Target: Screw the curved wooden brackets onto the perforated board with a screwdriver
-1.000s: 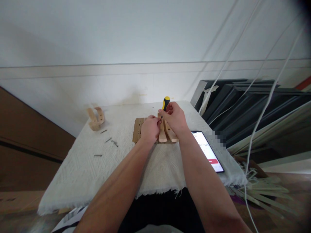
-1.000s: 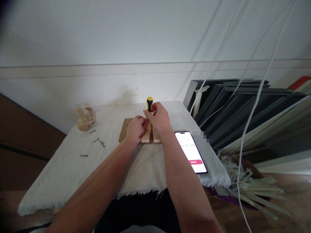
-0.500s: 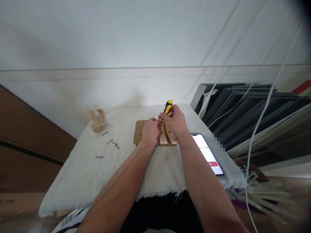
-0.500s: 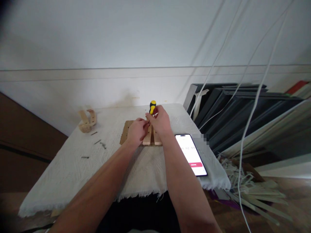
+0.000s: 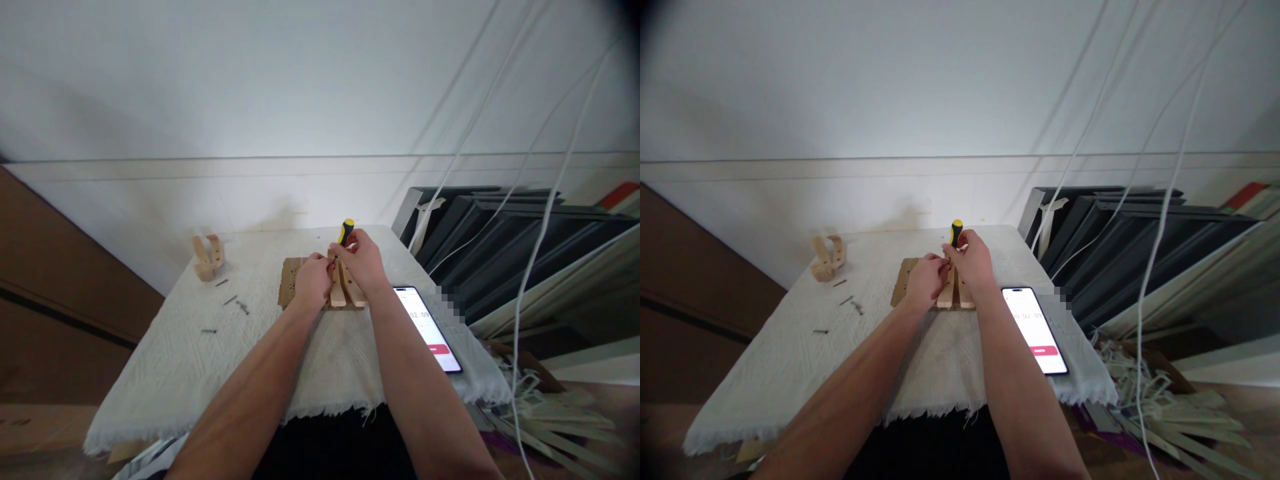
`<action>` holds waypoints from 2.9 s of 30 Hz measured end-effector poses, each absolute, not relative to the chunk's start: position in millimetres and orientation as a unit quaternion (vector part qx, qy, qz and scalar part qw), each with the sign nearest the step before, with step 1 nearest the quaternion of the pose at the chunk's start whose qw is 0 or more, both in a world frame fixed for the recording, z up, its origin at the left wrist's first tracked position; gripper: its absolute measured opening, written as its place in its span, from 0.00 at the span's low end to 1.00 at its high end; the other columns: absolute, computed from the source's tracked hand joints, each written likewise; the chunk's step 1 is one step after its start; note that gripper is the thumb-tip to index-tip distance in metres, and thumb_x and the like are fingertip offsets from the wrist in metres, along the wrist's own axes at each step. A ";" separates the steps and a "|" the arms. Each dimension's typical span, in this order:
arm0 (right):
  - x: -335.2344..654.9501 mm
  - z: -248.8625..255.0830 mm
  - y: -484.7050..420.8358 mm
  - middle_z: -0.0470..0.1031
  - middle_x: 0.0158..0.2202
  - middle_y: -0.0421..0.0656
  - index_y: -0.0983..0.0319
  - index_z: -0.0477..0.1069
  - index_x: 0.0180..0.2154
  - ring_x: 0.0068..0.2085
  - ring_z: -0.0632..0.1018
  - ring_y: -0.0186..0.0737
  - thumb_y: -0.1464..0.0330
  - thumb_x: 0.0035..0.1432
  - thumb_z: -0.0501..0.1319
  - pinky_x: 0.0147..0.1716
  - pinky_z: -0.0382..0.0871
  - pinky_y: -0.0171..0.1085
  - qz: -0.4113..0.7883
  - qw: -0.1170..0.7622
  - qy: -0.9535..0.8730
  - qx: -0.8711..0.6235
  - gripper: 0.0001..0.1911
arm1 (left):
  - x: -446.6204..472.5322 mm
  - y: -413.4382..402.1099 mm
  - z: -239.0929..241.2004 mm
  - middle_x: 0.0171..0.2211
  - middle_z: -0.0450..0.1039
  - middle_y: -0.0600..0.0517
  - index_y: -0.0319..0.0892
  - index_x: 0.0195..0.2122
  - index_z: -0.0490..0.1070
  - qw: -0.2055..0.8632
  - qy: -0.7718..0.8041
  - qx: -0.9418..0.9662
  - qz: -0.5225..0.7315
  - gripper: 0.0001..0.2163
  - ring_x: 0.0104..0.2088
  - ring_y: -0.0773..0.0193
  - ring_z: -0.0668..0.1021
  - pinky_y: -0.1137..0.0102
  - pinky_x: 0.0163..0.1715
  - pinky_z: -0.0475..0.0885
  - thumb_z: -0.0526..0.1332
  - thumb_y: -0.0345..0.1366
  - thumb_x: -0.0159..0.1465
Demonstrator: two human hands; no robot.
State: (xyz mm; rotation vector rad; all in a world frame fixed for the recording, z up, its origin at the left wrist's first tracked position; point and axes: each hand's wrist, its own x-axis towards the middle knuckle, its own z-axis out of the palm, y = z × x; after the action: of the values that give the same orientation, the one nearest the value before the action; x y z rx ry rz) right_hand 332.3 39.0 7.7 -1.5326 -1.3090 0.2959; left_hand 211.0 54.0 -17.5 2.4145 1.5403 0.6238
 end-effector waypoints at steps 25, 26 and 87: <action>333.7 13.1 32.3 0.78 0.32 0.43 0.61 0.73 0.34 0.33 0.77 0.42 0.59 0.50 0.62 0.36 0.68 0.41 0.178 0.502 -0.560 -0.635 0.13 | 209.7 54.1 -18.2 0.43 0.74 0.47 0.44 0.43 0.77 0.108 0.512 0.825 0.214 0.16 0.38 0.63 0.77 0.71 0.40 0.69 0.50 0.41 0.69; 334.4 13.5 31.7 0.78 0.32 0.44 0.61 0.73 0.37 0.33 0.77 0.41 0.59 0.51 0.61 0.36 0.69 0.41 0.183 0.504 -0.560 -0.631 0.14 | 209.8 54.3 -18.4 0.42 0.74 0.47 0.44 0.42 0.77 0.108 0.512 0.825 0.214 0.16 0.38 0.64 0.77 0.71 0.40 0.69 0.50 0.41 0.69; 327.1 13.9 32.0 0.72 0.28 0.38 0.60 0.68 0.34 0.28 0.70 0.35 0.60 0.49 0.64 0.31 0.64 0.37 0.135 0.502 -0.613 -0.596 0.12 | 212.5 54.4 -19.9 0.43 0.74 0.48 0.45 0.45 0.76 0.104 0.519 0.822 0.211 0.16 0.40 0.62 0.76 0.70 0.40 0.68 0.49 0.38 0.69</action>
State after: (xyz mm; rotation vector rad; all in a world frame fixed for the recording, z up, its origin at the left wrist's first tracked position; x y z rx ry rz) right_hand 327.1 32.0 13.9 -1.4391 -1.4801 0.3254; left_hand 212.5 54.4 -19.9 2.4249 1.5295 0.6223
